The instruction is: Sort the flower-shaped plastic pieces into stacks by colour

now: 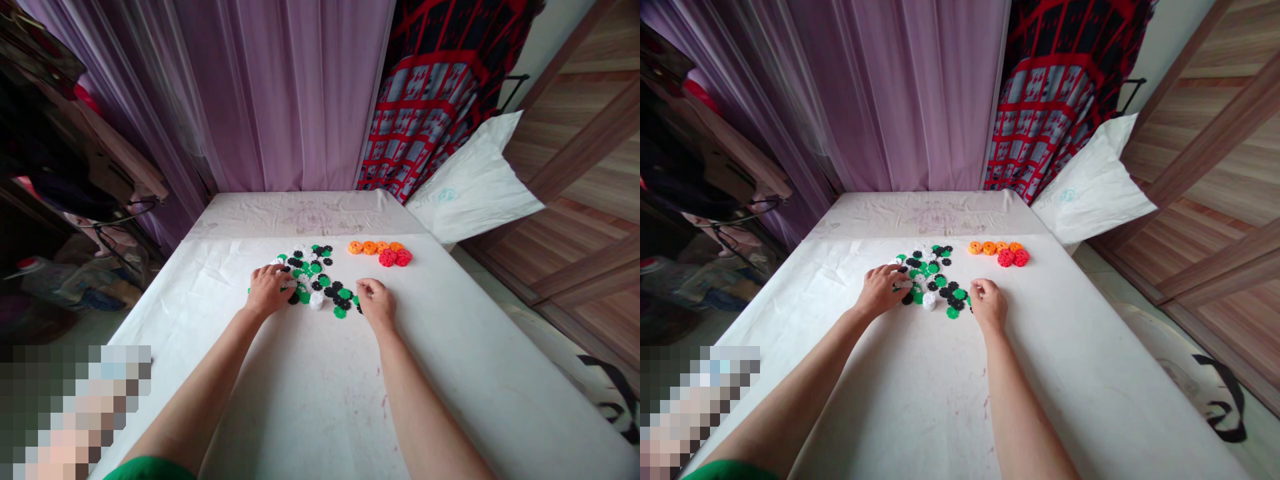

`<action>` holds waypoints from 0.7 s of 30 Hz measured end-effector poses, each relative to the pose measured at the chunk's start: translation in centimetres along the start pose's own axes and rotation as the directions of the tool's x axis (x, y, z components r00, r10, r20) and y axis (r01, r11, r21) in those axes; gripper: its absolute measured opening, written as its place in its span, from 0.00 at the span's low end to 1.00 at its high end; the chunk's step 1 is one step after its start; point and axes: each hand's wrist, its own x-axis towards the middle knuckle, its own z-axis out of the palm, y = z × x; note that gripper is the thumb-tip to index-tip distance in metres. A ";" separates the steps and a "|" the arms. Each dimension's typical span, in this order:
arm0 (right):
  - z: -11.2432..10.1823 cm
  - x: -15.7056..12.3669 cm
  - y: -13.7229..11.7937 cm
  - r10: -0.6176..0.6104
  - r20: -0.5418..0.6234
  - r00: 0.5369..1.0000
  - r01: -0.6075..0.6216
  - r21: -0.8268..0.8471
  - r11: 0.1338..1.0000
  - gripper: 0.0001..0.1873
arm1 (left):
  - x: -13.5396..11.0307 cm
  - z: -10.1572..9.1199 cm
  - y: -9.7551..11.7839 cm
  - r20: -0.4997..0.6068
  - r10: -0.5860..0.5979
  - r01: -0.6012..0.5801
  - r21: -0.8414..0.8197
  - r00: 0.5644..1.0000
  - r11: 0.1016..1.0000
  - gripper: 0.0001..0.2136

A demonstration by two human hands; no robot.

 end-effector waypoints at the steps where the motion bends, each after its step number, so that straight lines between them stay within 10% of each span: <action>1: 0.0 0.0 -0.1 0.003 0.001 1.000 -0.003 -0.003 1.000 0.18 | 0.0 0.1 0.0 0.003 -0.006 0.006 -0.011 1.000 1.000 0.12; 9: -0.1 0.0 -0.2 0.015 0.014 1.000 -0.015 -0.021 1.000 0.17 | 0.3 0.4 -0.5 -0.027 -0.074 0.068 -0.184 0.997 0.981 0.11; 21: -0.1 -0.1 -0.1 -0.005 0.005 1.000 0.005 -0.028 1.000 0.16 | -1.1 -1.0 3.9 0.046 0.149 -0.127 -0.316 0.988 0.940 0.11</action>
